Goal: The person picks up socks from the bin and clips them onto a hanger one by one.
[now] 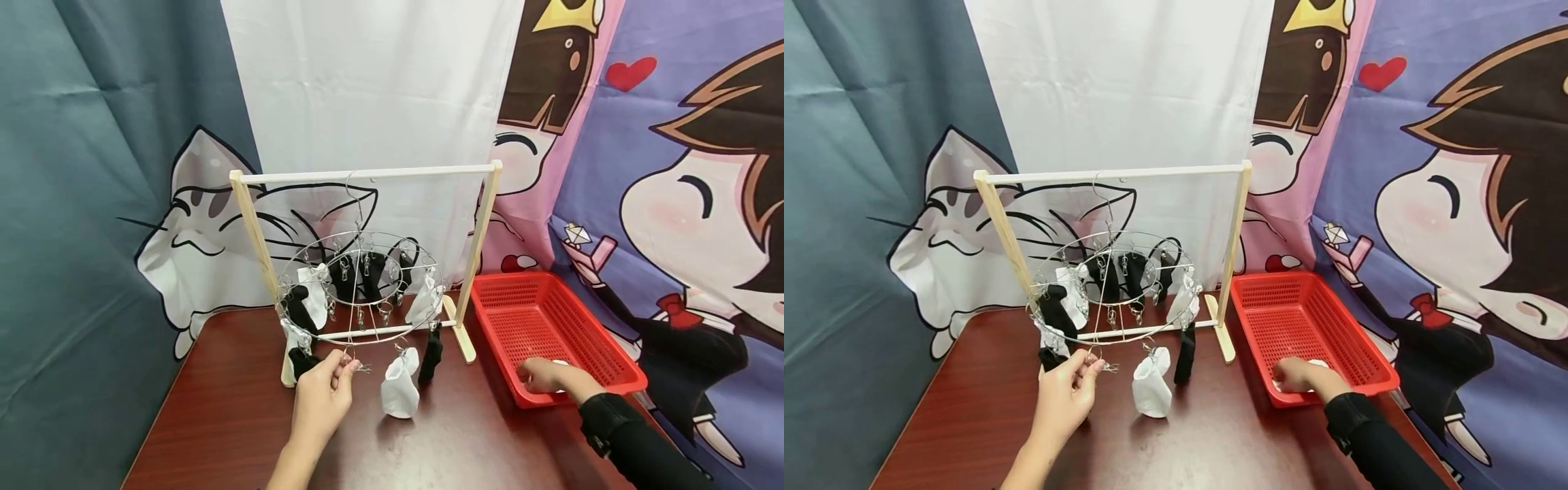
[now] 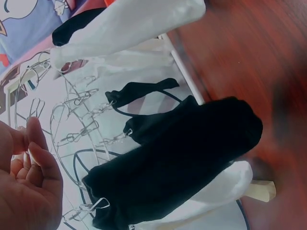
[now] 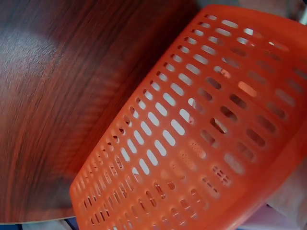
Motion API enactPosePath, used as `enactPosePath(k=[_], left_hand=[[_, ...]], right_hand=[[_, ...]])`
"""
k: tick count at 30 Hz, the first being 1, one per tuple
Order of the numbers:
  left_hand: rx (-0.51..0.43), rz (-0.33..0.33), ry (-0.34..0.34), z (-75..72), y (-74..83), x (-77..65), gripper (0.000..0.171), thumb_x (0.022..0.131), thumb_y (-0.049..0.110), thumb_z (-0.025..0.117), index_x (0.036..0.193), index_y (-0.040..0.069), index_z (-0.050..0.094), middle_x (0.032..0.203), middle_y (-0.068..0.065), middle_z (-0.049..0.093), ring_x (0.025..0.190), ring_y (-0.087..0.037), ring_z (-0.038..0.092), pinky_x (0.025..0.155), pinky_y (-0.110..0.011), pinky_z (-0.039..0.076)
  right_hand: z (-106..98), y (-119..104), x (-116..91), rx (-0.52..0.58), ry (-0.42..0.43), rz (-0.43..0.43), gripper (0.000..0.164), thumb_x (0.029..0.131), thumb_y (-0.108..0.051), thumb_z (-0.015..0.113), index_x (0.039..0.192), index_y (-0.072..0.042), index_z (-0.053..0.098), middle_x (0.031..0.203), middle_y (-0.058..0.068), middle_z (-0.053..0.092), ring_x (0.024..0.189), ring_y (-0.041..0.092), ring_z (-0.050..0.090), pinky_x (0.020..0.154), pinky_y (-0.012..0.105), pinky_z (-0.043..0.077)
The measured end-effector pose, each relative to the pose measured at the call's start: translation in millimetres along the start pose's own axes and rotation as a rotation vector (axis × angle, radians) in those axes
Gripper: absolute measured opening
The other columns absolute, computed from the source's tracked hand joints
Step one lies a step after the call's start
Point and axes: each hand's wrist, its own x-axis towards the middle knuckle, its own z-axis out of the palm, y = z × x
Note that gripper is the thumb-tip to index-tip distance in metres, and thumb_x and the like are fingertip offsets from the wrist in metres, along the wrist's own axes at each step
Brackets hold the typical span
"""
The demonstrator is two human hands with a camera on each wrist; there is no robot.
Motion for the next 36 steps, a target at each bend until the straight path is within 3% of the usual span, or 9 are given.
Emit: enactPosePath(k=[2,7,12,15,23,25,28,32,36], left_hand=[[0.005,0.012,0.007,-0.6,-0.4,0.2,0.020,0.084,0.007,0.082,0.080,0.015,0.063,0.061,0.018,0.043,0.053,0.007,0.036,0.045,-0.012,0.033],[0.002,0.021,0.006,-2.1,-1.9,0.3,0.019,0.085,0.006,0.081,0.081,0.014,0.064,0.061,0.017,0.043,0.053,0.007,0.036,0.044,-0.012,0.032],[0.002,-0.005,-0.018,-3.3,-1.4,-1.0,0.020,0.086,0.007,0.081,0.080,0.016,0.064,0.061,0.018,0.041,0.053,0.006,0.036,0.044,-0.012,0.032],[0.000,-0.022,-0.029,-3.8,-0.1,-1.8,0.020,0.086,0.008,0.081,0.080,0.017,0.064,0.061,0.019,0.041,0.053,0.006,0.036,0.045,-0.012,0.032],[-0.028,-0.032,-0.032,-0.5,2.3,-0.2,0.021,0.086,0.006,0.081,0.080,0.016,0.063,0.062,0.018,0.041,0.052,0.006,0.037,0.044,-0.012,0.032],[-0.036,-0.041,-0.038,1.4,3.4,1.0,0.021,0.086,0.007,0.081,0.081,0.017,0.063,0.062,0.018,0.041,0.052,0.006,0.037,0.044,-0.012,0.033],[-0.043,-0.053,-0.049,4.2,5.8,3.4,0.020,0.087,0.009,0.080,0.081,0.018,0.063,0.062,0.018,0.042,0.052,0.006,0.038,0.044,-0.012,0.033],[-0.056,-0.058,-0.059,6.5,9.0,6.7,0.020,0.088,0.011,0.079,0.080,0.018,0.063,0.062,0.017,0.043,0.052,0.005,0.038,0.044,-0.013,0.033],[-0.072,-0.063,-0.078,4.5,11.0,8.5,0.021,0.089,0.010,0.078,0.079,0.017,0.061,0.061,0.018,0.042,0.051,0.005,0.038,0.044,-0.013,0.033]], right_hand=[[0.9,2.7,-0.9,0.070,0.067,-0.055,0.006,0.087,0.001,0.062,0.089,-0.002,0.058,0.079,0.001,0.057,0.072,0.011,0.052,0.062,0.030,0.045],[-1.1,5.7,-0.1,0.290,0.224,-0.112,0.016,0.095,-0.007,0.062,0.087,-0.007,0.049,0.078,-0.004,0.047,0.069,0.005,0.045,0.059,0.023,0.037],[-10.4,-3.4,-1.0,0.450,0.416,-0.121,0.018,0.092,-0.005,0.071,0.093,-0.003,0.052,0.083,0.001,0.055,0.074,0.006,0.052,0.064,0.022,0.043],[-22.7,-22.2,-3.3,0.515,0.477,-0.119,0.024,0.092,-0.007,0.072,0.108,-0.002,0.055,0.092,0.005,0.062,0.080,0.009,0.058,0.068,0.023,0.048],[-36.6,-108.6,2.3,0.615,0.372,-0.254,0.032,0.111,-0.017,0.042,0.133,-0.004,0.061,0.108,0.017,0.066,0.088,0.017,0.062,0.072,0.031,0.055],[-27.9,-130.1,5.7,0.667,0.315,-0.293,0.035,0.111,-0.017,0.038,0.136,-0.004,0.060,0.114,0.017,0.066,0.088,0.015,0.065,0.071,0.034,0.058],[-9.5,-156.6,12.3,0.686,0.243,-0.378,0.037,0.110,-0.013,0.040,0.141,-0.003,0.058,0.131,0.018,0.060,0.107,0.014,0.062,0.084,0.034,0.057],[16.5,-181.7,26.1,0.679,0.205,-0.481,0.037,0.106,-0.008,0.046,0.140,0.000,0.058,0.140,0.017,0.057,0.126,0.011,0.051,0.103,0.026,0.044],[38.2,-200.0,43.3,0.764,0.256,-0.457,0.034,0.105,-0.006,0.050,0.135,0.007,0.059,0.124,0.022,0.066,0.106,0.008,0.063,0.090,0.024,0.053]])
